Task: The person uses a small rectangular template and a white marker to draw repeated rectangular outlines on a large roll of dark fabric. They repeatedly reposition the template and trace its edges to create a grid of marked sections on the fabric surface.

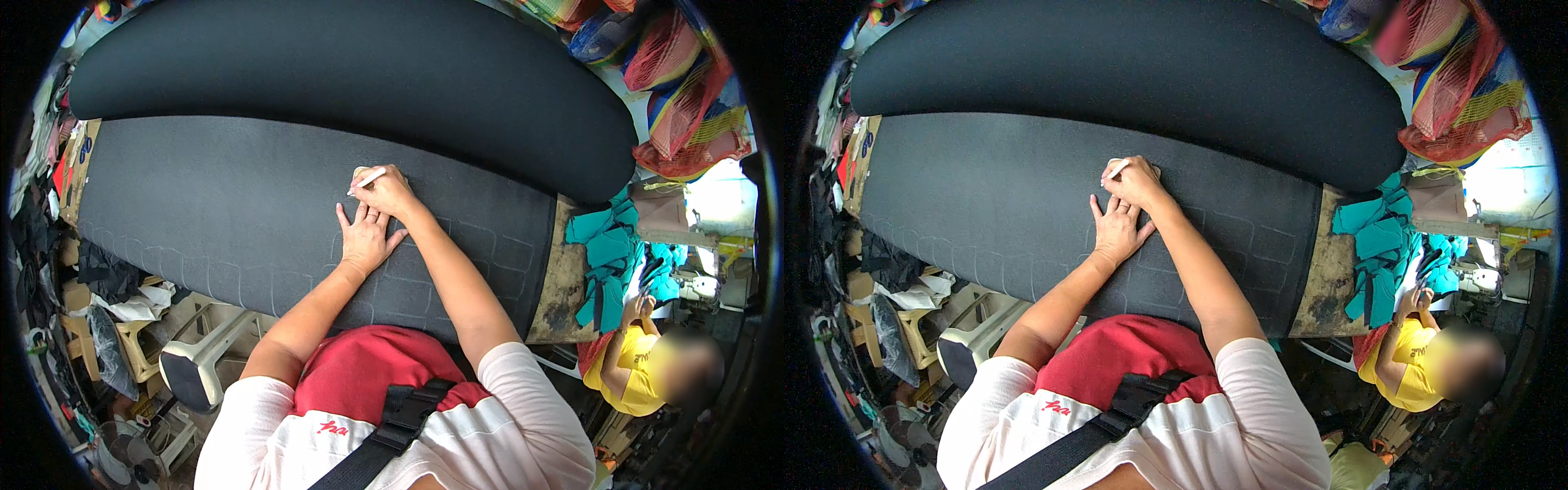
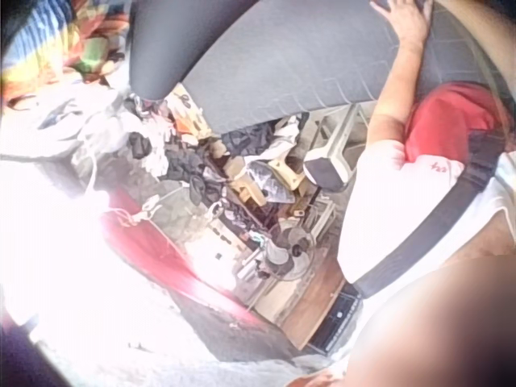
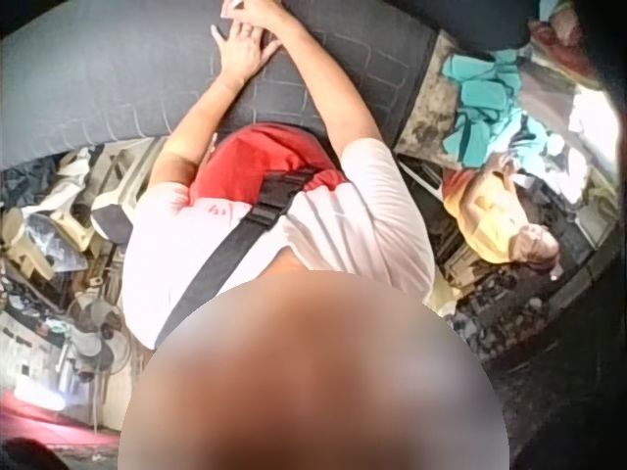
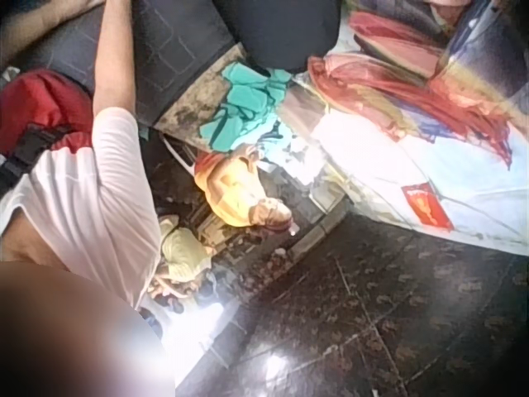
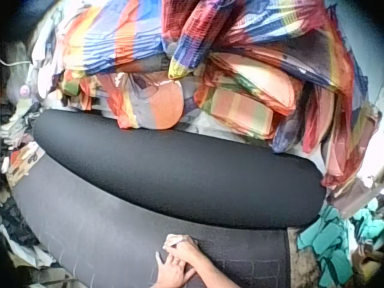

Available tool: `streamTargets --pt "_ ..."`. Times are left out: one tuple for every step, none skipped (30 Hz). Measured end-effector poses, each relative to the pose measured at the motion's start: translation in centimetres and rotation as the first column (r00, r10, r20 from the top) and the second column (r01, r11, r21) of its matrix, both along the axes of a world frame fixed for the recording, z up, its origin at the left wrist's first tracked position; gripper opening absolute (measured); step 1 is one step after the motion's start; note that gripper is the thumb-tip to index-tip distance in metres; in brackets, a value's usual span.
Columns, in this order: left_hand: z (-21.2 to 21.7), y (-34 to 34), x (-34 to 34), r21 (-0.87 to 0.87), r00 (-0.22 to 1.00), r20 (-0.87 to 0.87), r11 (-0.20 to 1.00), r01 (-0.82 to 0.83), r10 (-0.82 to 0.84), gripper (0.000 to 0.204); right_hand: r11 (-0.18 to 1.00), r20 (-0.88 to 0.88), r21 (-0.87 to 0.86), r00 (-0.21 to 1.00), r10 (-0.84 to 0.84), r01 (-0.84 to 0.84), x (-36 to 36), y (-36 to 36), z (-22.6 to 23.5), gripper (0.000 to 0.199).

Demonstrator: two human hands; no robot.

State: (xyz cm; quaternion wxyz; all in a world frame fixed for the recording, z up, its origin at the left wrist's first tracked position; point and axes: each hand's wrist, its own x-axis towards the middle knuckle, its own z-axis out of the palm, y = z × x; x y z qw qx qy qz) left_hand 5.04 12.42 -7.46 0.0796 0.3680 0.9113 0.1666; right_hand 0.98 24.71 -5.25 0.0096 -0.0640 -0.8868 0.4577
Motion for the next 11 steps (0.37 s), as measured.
streamTargets --pt "0.0 0.0 -0.1 -0.013 1.000 0.021 1.000 0.004 -0.004 0.070 0.996 -0.015 0.080 0.999 0.044 -0.043 -0.5 0.1 0.1 0.010" --pt "-0.1 0.0 0.0 -0.022 1.000 0.030 1.000 0.005 -0.005 0.070 0.998 -0.035 0.062 0.999 0.002 0.000 -1.0 0.1 0.1 0.010" --pt "-0.1 0.0 0.1 -0.022 1.000 0.021 1.000 0.001 -0.001 0.070 0.998 -0.060 0.043 0.997 -0.042 0.045 -1.7 0.3 0.1 0.010" --pt "-0.1 0.0 0.1 -0.018 1.000 -0.003 1.000 -0.003 0.002 0.070 0.995 -0.087 0.022 0.992 -0.090 0.093 -2.2 0.5 0.1 0.010" --pt "-0.2 0.1 0.1 -0.011 1.000 -0.026 1.000 -0.006 0.006 0.070 0.988 -0.119 0.011 0.981 -0.154 0.157 -2.6 0.6 0.1 0.007" --pt "-0.2 0.1 0.0 -0.007 1.000 -0.028 1.000 -0.010 0.010 0.070 0.987 -0.154 -0.002 0.975 -0.162 0.163 -2.5 0.8 0.0 0.007" --pt "-0.2 0.1 0.0 0.000 1.000 -0.027 1.000 -0.013 0.013 0.070 0.984 -0.169 -0.012 0.969 -0.179 0.180 -2.2 1.1 0.0 0.006" --pt "-0.2 0.2 0.0 0.001 1.000 -0.014 1.000 -0.013 0.013 0.071 0.980 -0.184 -0.021 0.963 -0.198 0.197 -1.8 1.6 -0.1 0.006" --pt "-0.1 0.2 0.0 -0.004 1.000 -0.026 1.000 -0.007 0.007 0.072 0.976 -0.199 0.007 0.956 -0.213 0.219 -1.1 2.1 -0.1 0.005" --pt "-0.1 0.2 0.0 -0.016 1.000 -0.026 1.000 -0.003 0.002 0.073 0.969 -0.171 0.026 0.956 -0.236 0.244 -0.4 2.9 -0.1 0.005" --pt "-0.1 0.1 0.0 -0.027 1.000 -0.027 1.000 0.001 -0.001 0.073 0.971 -0.190 0.026 0.955 -0.229 0.238 -0.4 3.1 -0.3 0.005"
